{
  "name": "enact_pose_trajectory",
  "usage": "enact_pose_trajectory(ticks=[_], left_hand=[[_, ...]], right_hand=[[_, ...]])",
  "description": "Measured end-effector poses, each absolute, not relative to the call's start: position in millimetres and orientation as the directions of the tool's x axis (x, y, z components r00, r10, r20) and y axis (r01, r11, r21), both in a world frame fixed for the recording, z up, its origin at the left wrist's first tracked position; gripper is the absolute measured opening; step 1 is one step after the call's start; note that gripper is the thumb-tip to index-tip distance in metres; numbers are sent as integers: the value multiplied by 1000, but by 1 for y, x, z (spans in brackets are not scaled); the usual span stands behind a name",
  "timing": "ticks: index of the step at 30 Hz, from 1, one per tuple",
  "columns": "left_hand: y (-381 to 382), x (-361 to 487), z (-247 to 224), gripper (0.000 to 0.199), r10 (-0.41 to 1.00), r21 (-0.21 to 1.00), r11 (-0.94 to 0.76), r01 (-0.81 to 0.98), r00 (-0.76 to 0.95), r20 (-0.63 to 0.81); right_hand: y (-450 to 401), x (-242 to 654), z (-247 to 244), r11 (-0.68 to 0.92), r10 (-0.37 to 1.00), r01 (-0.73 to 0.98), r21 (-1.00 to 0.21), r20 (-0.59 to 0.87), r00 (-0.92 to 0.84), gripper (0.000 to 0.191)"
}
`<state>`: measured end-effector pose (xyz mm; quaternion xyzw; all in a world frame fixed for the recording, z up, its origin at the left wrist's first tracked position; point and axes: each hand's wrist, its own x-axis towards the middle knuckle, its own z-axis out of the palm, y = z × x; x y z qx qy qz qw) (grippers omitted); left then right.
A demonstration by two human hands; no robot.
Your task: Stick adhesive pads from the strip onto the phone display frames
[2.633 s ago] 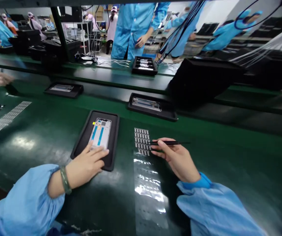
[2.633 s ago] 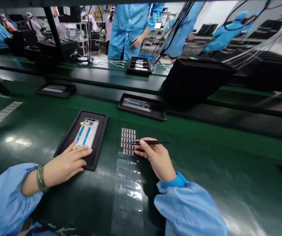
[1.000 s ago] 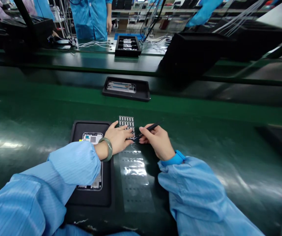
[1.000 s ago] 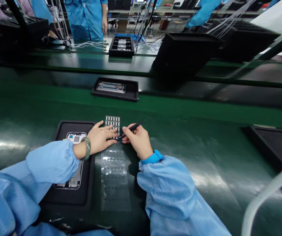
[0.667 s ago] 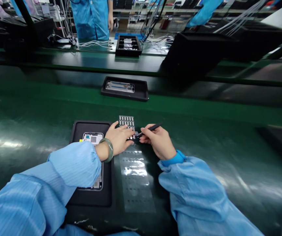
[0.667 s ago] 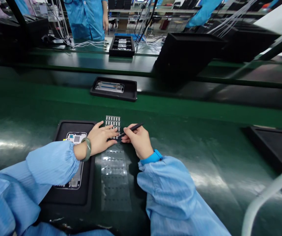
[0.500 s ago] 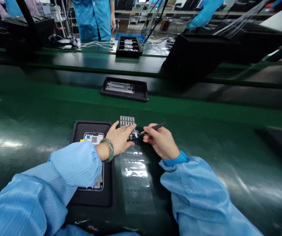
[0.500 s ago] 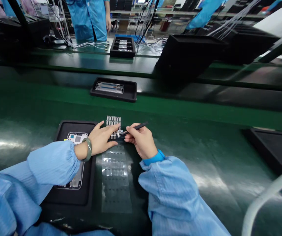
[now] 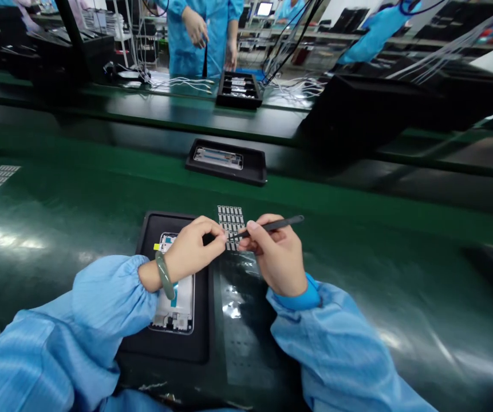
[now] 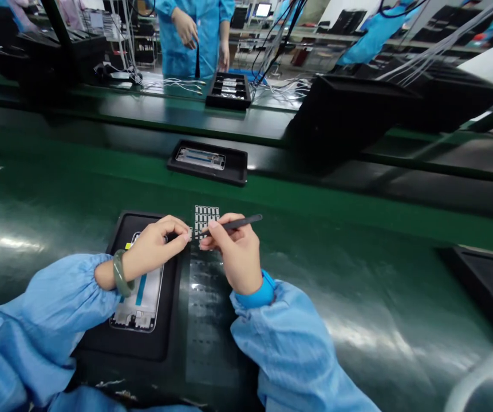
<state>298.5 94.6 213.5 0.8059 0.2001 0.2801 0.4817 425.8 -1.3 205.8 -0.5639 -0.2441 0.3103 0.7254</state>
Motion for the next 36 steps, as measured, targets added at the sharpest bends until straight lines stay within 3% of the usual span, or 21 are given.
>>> enact_pose_trajectory(ticks=[5, 8, 23, 29, 33, 36], left_hand=[[103, 283, 214, 11, 584, 839, -538, 83, 754, 300], [109, 275, 214, 10, 582, 808, -581, 99, 745, 327], [116, 253, 211, 9, 603, 805, -576, 143, 739, 300], [117, 250, 214, 11, 631, 812, -545, 208, 740, 234], [127, 232, 221, 16, 591, 736, -600, 314, 794, 142], [139, 211, 214, 23, 505, 646, -702, 299, 849, 156]], right_hand=[[5, 409, 212, 135, 721, 113, -984, 176, 670, 25], [11, 402, 216, 142, 736, 158, -977, 211, 643, 23], [29, 392, 205, 205, 760, 109, -973, 229, 608, 22], [34, 390, 206, 190, 798, 30, -981, 172, 577, 24], [39, 385, 205, 149, 829, -51, -987, 97, 551, 27], [47, 382, 199, 81, 851, -104, -991, 15, 524, 30]])
